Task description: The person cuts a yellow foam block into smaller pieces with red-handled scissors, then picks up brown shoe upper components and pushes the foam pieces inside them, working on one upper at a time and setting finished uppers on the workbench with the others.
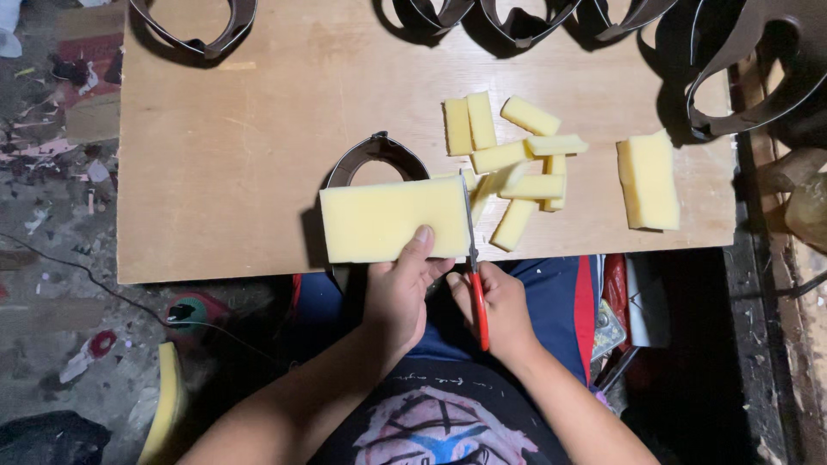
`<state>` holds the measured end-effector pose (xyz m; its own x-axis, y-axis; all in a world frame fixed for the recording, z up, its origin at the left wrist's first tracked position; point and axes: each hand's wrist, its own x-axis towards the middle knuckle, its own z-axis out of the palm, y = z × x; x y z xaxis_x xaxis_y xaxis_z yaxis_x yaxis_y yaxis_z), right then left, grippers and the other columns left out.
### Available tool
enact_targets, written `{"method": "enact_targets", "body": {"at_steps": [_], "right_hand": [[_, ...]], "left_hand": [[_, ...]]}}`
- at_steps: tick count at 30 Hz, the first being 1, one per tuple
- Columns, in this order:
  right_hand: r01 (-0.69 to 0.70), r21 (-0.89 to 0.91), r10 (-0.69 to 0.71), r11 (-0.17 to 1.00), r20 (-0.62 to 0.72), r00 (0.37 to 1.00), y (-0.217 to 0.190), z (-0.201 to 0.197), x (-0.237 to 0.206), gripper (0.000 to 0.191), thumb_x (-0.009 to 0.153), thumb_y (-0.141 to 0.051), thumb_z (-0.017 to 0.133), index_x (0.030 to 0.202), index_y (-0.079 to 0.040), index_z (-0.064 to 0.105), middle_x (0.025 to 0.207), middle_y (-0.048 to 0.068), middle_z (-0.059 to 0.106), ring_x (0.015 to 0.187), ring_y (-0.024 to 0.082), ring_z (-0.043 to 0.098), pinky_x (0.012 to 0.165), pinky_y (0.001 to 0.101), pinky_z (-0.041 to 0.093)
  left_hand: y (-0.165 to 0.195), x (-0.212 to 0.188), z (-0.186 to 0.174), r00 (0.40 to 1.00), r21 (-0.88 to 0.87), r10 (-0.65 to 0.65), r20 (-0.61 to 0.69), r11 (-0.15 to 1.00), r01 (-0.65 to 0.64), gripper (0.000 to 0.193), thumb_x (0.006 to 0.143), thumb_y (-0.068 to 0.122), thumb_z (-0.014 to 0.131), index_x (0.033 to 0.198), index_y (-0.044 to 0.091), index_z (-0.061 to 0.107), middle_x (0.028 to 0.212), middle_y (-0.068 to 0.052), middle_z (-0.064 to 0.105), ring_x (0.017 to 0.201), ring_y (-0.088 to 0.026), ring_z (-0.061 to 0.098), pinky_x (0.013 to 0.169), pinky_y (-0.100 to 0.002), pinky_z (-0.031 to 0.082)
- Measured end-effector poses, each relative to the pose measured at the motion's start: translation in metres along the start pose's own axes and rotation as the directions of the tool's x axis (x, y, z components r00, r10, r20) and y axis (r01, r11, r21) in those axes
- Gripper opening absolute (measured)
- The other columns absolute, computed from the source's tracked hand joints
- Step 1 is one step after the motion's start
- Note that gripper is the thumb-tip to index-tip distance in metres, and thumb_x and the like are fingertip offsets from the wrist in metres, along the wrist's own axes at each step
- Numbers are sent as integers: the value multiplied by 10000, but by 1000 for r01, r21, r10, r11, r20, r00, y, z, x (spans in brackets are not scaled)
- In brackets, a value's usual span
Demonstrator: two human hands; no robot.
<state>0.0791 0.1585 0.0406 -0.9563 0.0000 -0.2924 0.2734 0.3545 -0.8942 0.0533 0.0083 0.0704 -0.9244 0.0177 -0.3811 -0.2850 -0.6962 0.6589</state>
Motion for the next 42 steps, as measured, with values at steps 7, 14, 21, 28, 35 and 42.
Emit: {"method": "enact_targets", "body": {"at_steps": [7, 14, 21, 28, 35, 42], "right_hand": [[-26, 115, 31, 993, -47, 998, 49, 11, 12, 227, 918, -243, 724, 852, -52, 620, 634, -30, 559, 545, 58, 498, 496, 245, 414], [144, -269, -211, 952, -242, 947, 25, -14, 6, 294, 877, -301, 787, 901, -38, 657, 713, 40, 665, 632, 130, 581, 596, 288, 498], [-288, -661, -134, 693, -511, 849, 17, -64, 18, 434, 920, -413, 792, 942, 5, 678, 867, 214, 701, 841, 421, 680, 760, 500, 531], [-312, -688, -123, 655, -505, 855, 18, -44, 32, 386, 885, -357, 801, 1005, 0, 718, 910, 213, 724, 869, 406, 697, 808, 487, 540], [-220, -654, -165, 724, -475, 865, -38, 22, 36, 387, 862, -262, 817, 1085, 26, 686, 969, 215, 713, 894, 393, 688, 802, 481, 532], [-43, -787, -392, 616, -352, 850, -216, 21, -29, 299, 869, -214, 815, 1036, 8, 705, 972, 186, 688, 938, 382, 662, 785, 468, 525]], "left_hand": [[-3, 16, -38, 980, -276, 9, 199, 960, 47, 395, 1031, 321, 504, 1258, 9, 588, 1101, -138, 690, 946, -283, 669, 831, -418, 524], [40, 8, -59, 1000, -275, 19, 1, 961, -18, 418, 900, 199, 507, 1263, -2, 556, 1162, -129, 691, 1066, -237, 708, 939, -427, 577], [149, 33, -156, 814, 397, 546, -197, 804, -443, 232, 1041, 163, 614, 1205, 10, 554, 1016, -121, 670, 755, -158, 619, 607, -264, 463], [179, 41, -247, 869, 354, 295, -397, 923, -152, 359, 1004, 254, 611, 1255, 13, 522, 1094, -91, 691, 862, -147, 698, 697, -270, 551], [160, -1, -224, 585, 770, 785, -204, 498, -400, 672, 993, 133, 718, 1468, -84, 296, 1252, -191, 497, 1015, -199, 593, 842, -313, 533], [306, -114, -148, 923, 752, 380, 52, 594, -287, 467, 929, 56, 619, 1365, -78, 516, 1186, -142, 669, 991, -167, 645, 872, -294, 533]]}}
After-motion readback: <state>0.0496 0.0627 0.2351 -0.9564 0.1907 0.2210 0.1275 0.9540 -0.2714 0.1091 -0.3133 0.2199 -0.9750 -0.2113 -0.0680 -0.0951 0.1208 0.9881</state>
